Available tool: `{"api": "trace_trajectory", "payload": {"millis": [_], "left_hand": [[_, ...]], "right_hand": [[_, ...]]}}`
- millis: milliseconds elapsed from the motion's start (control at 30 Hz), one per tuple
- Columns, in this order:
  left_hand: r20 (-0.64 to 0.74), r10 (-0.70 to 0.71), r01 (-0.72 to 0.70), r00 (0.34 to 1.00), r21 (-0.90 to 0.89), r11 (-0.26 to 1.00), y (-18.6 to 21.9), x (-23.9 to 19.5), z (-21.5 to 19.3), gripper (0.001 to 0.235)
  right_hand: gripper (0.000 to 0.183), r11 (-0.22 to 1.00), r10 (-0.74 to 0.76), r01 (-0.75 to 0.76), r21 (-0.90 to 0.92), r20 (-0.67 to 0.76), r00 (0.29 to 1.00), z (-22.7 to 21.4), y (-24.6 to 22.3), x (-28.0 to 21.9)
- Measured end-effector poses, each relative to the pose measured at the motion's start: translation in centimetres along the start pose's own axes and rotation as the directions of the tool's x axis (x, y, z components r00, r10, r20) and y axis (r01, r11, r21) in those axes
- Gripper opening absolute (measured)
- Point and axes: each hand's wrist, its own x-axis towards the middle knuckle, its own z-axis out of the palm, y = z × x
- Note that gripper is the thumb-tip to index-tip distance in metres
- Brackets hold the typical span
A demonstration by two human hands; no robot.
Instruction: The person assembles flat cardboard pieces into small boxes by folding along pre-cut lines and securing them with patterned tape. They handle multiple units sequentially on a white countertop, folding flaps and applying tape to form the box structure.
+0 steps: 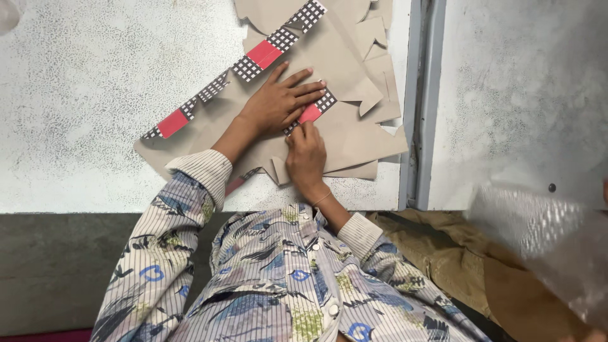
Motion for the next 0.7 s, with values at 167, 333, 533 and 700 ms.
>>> {"api": "trace_trajectory", "payload": {"millis": [167, 333, 533, 700], "left_hand": [[-0.041, 0.016, -0.013, 0.999, 0.068, 0.998, 0.0, -0.3, 0.8, 0.054], [-0.063, -0.018, 0.03, 0.998, 0.194, 0.98, 1.1, 0.3, 0.2, 0.052], [-0.129, -0.163, 0.186, 0.978, 0.194, 0.963, 5.1, 3.5, 1.5, 0.053], [-0.217, -0.232, 0.248, 0.948, 0.051, 0.967, 5.6, 4.6, 2.6, 0.038]], "right_hand": [[0.017, 0.993, -0.037, 0.028, 0.114, 0.077, 0.996, -0.2, 1.1, -0.4], [0.013, 0.971, 0.064, -0.043, 0.235, -0.081, 0.995, -3.1, 4.3, 0.4], [0.059, 0.945, -0.063, 0.032, -0.325, -0.086, 0.994, -8.7, 12.2, 4.4], [0.048, 0.939, -0.222, 0.212, -0.271, -0.005, 0.975, -9.7, 14.0, 6.0]]}}
